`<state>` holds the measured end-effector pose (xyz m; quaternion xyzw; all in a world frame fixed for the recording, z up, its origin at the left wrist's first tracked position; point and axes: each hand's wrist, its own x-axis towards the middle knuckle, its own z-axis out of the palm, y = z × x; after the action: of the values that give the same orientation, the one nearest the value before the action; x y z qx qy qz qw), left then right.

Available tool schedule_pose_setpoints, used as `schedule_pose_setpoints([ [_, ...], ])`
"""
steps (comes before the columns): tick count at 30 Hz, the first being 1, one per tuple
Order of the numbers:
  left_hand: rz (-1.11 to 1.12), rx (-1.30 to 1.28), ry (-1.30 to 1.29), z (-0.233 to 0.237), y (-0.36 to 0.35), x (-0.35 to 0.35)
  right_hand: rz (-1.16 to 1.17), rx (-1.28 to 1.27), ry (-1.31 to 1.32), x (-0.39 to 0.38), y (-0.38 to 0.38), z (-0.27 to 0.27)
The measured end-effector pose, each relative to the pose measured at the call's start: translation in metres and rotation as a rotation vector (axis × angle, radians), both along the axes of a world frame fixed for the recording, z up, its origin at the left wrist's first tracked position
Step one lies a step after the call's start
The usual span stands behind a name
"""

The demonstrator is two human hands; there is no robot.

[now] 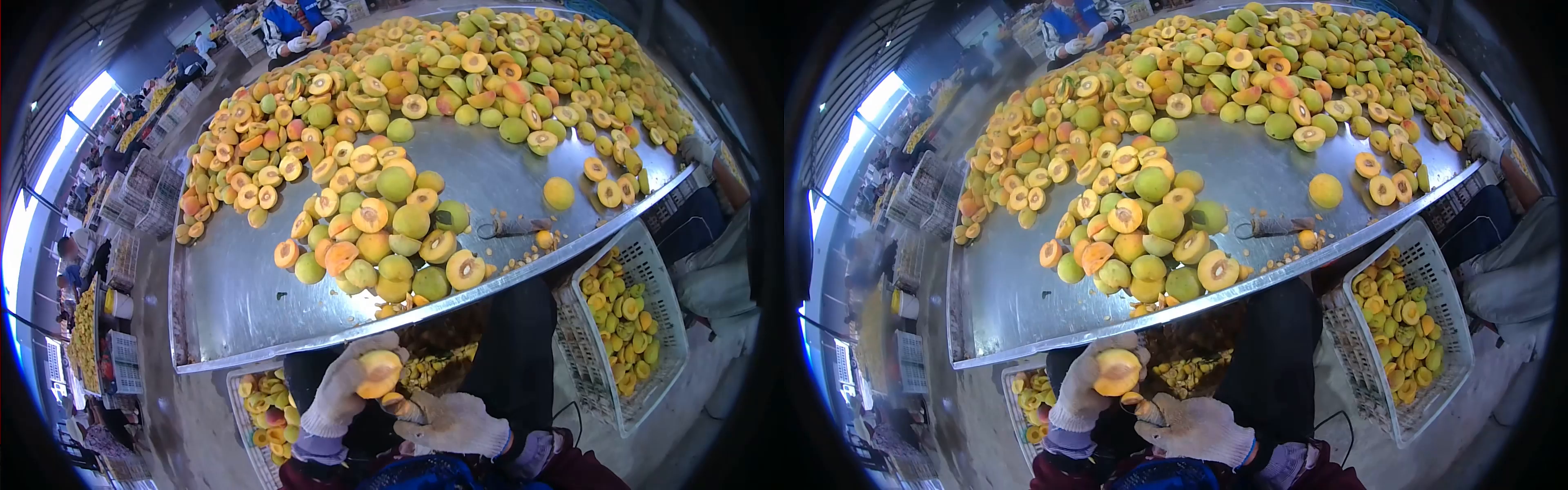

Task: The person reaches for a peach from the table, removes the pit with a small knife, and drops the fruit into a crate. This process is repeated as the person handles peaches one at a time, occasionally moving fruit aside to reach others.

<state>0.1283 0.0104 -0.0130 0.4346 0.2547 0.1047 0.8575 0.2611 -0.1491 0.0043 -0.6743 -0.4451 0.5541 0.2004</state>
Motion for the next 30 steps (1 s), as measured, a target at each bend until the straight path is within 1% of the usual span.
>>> schedule_pose_setpoints([
  [1, 0.002, -0.002, 0.001, -0.001, -0.003, -0.002, 0.002, -0.002, 0.001, 0.001, -0.001, 0.004],
  [3, 0.161, -0.105, -0.080, 0.000, -0.008, -0.004, -0.150, -0.049, 0.003, 0.003, -0.004, 0.012],
  [5, 0.161, -0.081, -0.121, 0.003, -0.016, -0.001, -0.166, -0.044, 0.020, 0.008, -0.003, 0.022],
  [7, 0.230, -0.060, -0.107, 0.004, -0.025, 0.001, -0.188, -0.042, 0.037, 0.007, -0.004, 0.024],
  [9, 0.264, -0.052, -0.108, 0.001, -0.034, 0.005, -0.171, -0.042, 0.043, 0.004, -0.004, 0.022],
  [10, 0.299, -0.043, -0.110, 0.000, -0.038, 0.006, -0.173, -0.045, 0.044, -0.001, -0.011, 0.011],
  [11, 0.298, -0.046, -0.108, 0.001, -0.043, 0.009, -0.119, 0.324, -0.160, -0.009, -0.021, -0.008],
  [12, 0.346, 0.006, -0.058, 0.004, -0.050, 0.012, -0.060, 0.693, -0.365, -0.013, -0.027, -0.018],
  [13, 0.393, 0.059, -0.009, 0.006, -0.054, 0.015, -0.062, 0.691, -0.366, -0.016, -0.028, -0.022],
  [15, 0.399, 0.089, -0.007, 0.003, -0.059, 0.016, -0.086, 0.743, -0.430, -0.017, -0.027, -0.023],
  [16, 0.431, 0.160, -0.026, 0.006, -0.064, 0.018, -0.088, 0.742, -0.430, -0.016, -0.025, -0.017],
  [17, 0.462, 0.230, -0.045, 0.009, -0.068, 0.020, -0.092, 0.585, -0.377, -0.011, -0.020, -0.002],
  [18, 0.457, 0.230, -0.045, 0.009, -0.072, 0.022, -0.099, 0.427, -0.325, -0.008, -0.018, 0.006],
  [19, 0.474, 0.308, -0.057, 0.009, -0.076, 0.023, -0.105, 0.426, -0.327, -0.009, -0.019, 0.000],
  [20, 0.494, 0.384, -0.068, 0.009, -0.079, 0.023, -0.027, 0.610, -0.441, -0.011, -0.021, -0.011],
  [21, 0.492, 0.384, -0.068, 0.008, -0.080, 0.021, 0.054, 0.795, -0.555, -0.011, -0.023, -0.016],
  [22, 0.466, 0.382, -0.080, 0.007, -0.080, 0.018, 0.053, 0.795, -0.554, -0.012, -0.024, -0.018],
  [24, 0.437, 0.381, -0.092, 0.005, -0.081, 0.014, -0.004, 0.746, -0.395, -0.011, -0.025, -0.014],
  [25, 0.425, 0.394, -0.073, 0.004, -0.082, 0.013, -0.008, 0.746, -0.397, -0.013, -0.026, -0.015],
  [27, 0.410, 0.406, -0.052, 0.007, -0.080, 0.015, -0.164, 0.714, -0.394, -0.023, -0.029, -0.017],
  [28, 0.371, 0.562, 0.001, 0.011, -0.076, 0.018, -0.165, 0.713, -0.394, -0.022, -0.027, -0.021],
  [29, 0.330, 0.717, 0.054, 0.015, -0.071, 0.021, -0.195, 0.699, -0.221, -0.020, -0.024, -0.027],
  [30, 0.330, 0.717, 0.054, 0.018, -0.066, 0.023, -0.222, 0.682, -0.046, -0.018, -0.021, -0.029],
])
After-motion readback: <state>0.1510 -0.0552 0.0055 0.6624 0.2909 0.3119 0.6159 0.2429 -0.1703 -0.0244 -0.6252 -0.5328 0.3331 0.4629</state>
